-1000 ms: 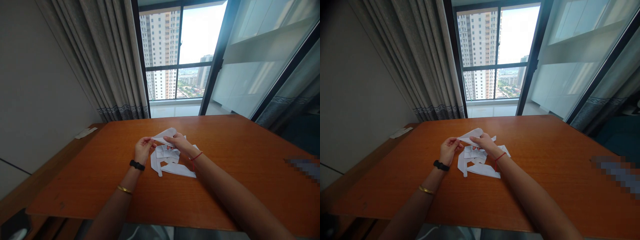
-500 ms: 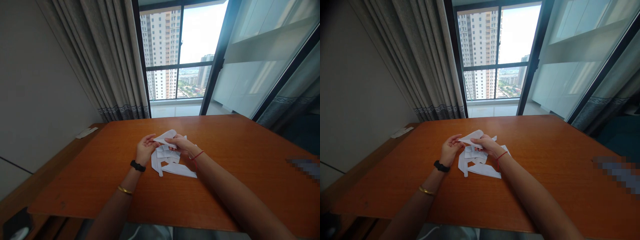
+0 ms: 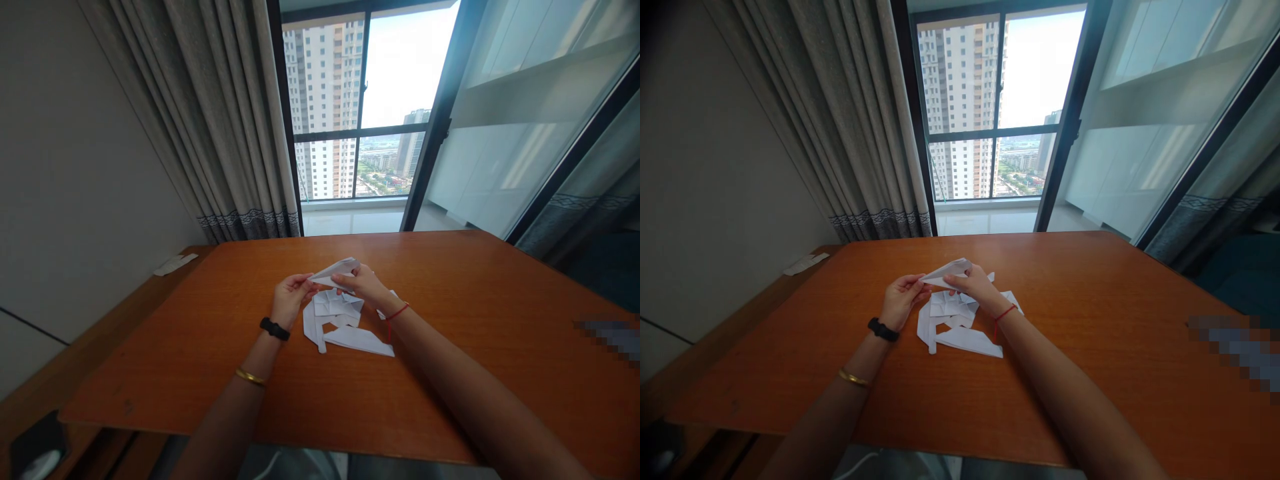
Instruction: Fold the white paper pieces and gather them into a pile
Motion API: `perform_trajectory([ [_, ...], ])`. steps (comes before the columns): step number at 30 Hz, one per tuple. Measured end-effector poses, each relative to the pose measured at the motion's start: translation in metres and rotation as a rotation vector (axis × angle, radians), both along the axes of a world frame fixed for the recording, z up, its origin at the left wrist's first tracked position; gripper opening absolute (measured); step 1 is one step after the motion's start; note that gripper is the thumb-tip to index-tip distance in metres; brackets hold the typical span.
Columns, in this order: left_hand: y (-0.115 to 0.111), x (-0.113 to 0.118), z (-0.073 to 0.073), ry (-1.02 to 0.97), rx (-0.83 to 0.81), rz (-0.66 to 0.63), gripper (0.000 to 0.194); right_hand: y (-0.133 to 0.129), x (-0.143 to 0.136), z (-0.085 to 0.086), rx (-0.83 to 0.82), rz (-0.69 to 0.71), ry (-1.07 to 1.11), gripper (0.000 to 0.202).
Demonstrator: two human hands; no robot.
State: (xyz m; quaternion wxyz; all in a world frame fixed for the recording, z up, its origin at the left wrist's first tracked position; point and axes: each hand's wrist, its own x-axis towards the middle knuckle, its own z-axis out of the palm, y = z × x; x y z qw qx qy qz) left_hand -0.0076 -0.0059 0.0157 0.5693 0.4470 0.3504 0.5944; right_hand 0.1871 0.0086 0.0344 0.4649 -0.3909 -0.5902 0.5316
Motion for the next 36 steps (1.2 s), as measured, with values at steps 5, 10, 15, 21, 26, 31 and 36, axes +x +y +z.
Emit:
perform_trajectory([
  [5,-0.003,0.004,0.002,0.033,0.049,0.066,0.040,0.001,0.000,-0.001,-0.002,0.037,0.015,0.037],
  [10,-0.006,0.007,0.005,0.044,0.039,0.075,0.038,-0.003,-0.001,0.003,0.008,-0.041,-0.035,0.036],
  [15,-0.003,0.005,0.004,0.033,-0.077,-0.026,0.049,-0.004,-0.001,0.008,0.098,-0.095,-0.125,0.032],
  [21,0.003,0.005,-0.005,0.212,-0.005,-0.037,0.040,-0.001,-0.001,0.008,0.207,-0.089,-0.289,0.024],
  [26,0.008,-0.004,-0.008,0.419,0.107,0.086,0.034,0.011,0.002,-0.007,0.269,-0.102,-0.333,0.021],
  [31,0.011,-0.013,-0.010,0.726,0.327,0.224,0.020,0.016,0.002,-0.018,0.334,-0.198,-0.399,0.018],
  [36,0.010,-0.012,-0.010,0.844,0.426,0.258,0.014,0.010,0.000,-0.014,0.345,-0.173,-0.435,0.017],
])
